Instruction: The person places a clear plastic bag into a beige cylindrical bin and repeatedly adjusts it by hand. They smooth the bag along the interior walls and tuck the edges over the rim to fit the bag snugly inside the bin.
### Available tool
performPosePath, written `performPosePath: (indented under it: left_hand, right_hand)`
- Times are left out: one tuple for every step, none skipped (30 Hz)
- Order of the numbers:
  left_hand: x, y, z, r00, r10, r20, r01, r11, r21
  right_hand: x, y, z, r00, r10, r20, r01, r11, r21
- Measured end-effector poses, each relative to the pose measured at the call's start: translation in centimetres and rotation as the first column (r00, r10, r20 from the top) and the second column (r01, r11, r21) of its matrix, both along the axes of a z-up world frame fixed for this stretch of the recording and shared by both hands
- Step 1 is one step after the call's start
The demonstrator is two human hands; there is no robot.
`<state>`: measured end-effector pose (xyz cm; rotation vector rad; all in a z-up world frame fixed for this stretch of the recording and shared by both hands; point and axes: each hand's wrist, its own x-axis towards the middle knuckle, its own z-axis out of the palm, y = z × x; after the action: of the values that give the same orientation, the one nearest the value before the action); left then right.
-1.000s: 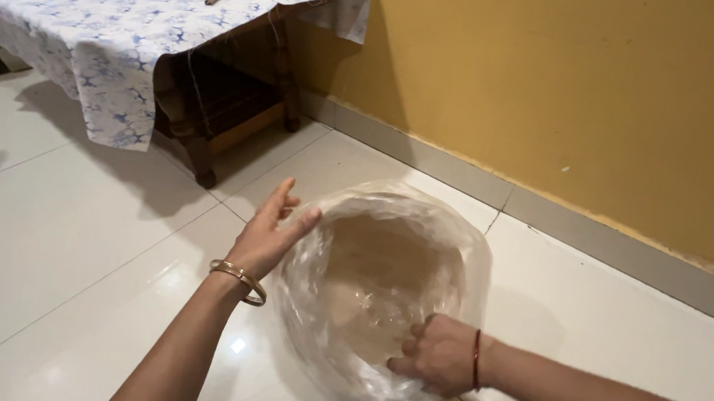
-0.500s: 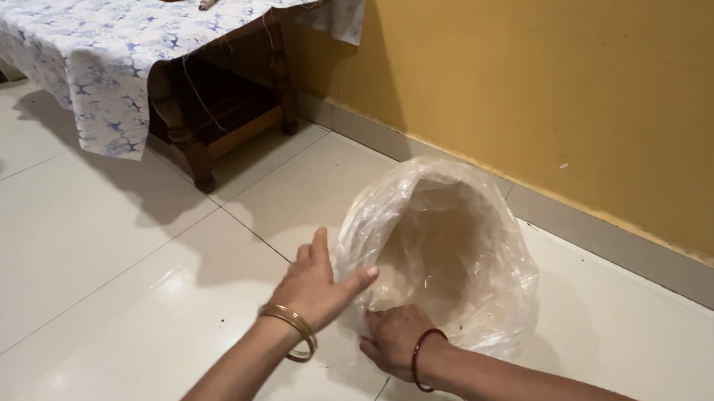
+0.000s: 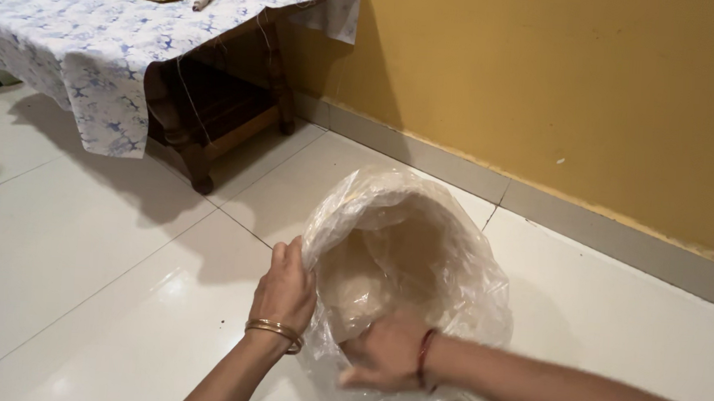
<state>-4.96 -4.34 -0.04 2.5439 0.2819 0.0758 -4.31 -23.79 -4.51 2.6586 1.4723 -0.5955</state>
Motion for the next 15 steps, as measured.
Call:
performPosePath:
  left_hand:
    - [0.1,0.2,-0.2,1.000,-0.014,0.028,0.013,1.000,0.002]
    - [0.3,0.4,-0.6,0.998,-0.026,0.053,0.026,1.000,0.001]
    - [0.4,0.4,-1.0,0.996,-0.038,0.077,0.038,0.999,0.000]
    - [0.6,0.4,-1.3,0.995,-0.037,0.093,0.037,0.999,-0.002]
    - [0.8,0.3,-1.5,0.994,-0.035,0.108,0.036,0.999,-0.004]
    - [0.9,0.2,-1.7,0.992,-0.037,0.122,0.038,0.999,-0.005]
    - [0.9,0.0,-1.7,0.989,-0.059,0.138,0.058,0.998,0.015]
    - [0.9,-0.3,-1.6,0.984,-0.083,0.156,0.079,0.996,0.034]
    - [0.9,-0.6,-1.4,0.979,-0.108,0.172,0.100,0.994,0.054]
    - [0.8,-0.9,-0.9,0.986,-0.112,0.121,0.106,0.993,0.053]
    - [0.6,-1.3,-0.5,0.991,-0.116,0.069,0.112,0.992,0.051]
    - [0.4,-1.6,-0.1,0.993,-0.118,0.016,0.117,0.992,0.051]
    - [0.4,-1.8,0.3,0.992,-0.129,0.006,0.128,0.990,0.058]
    - [0.4,-2.0,0.6,0.991,-0.137,-0.003,0.136,0.989,0.063]
    - [0.5,-2.0,0.7,0.989,-0.144,-0.011,0.145,0.987,0.068]
  right_hand:
    - [1.2,-0.5,0.4,0.997,-0.080,-0.017,0.081,0.996,0.048]
    - [2.6,-1.2,0.5,0.987,-0.157,-0.041,0.160,0.983,0.091]
    - [3.3,-1.9,0.1,0.970,-0.232,-0.067,0.240,0.962,0.132]
    - [3.8,-2.5,-0.5,0.980,-0.199,-0.006,0.199,0.978,0.065]
    - [4.0,-3.0,-1.1,0.986,-0.160,0.053,0.161,0.987,-0.005]
    - [4.2,-3.5,-1.8,0.987,-0.120,0.108,0.129,0.989,-0.076]
    - [4.1,-3.6,-2.6,0.989,-0.127,0.074,0.140,0.965,-0.223]
    - [3.7,-3.5,-3.2,0.990,-0.137,0.039,0.142,0.920,-0.366]
    - [3.5,-3.6,-3.5,0.989,-0.150,0.003,0.132,0.856,-0.500]
    - [3.6,-3.6,-3.5,0.987,-0.157,0.035,0.152,0.833,-0.532]
    - [3.6,-3.4,-3.5,0.984,-0.164,0.068,0.173,0.809,-0.562]
    - [3.8,-3.3,-3.7,0.981,-0.167,0.099,0.193,0.784,-0.590]
    - [4.5,-3.3,-4.1,0.979,-0.090,0.184,0.176,0.831,-0.528]
    - [6.0,-3.4,-4.6,0.962,-0.015,0.272,0.146,0.872,-0.468]
    - [7.4,-3.7,-5.3,0.930,0.054,0.362,0.107,0.906,-0.409]
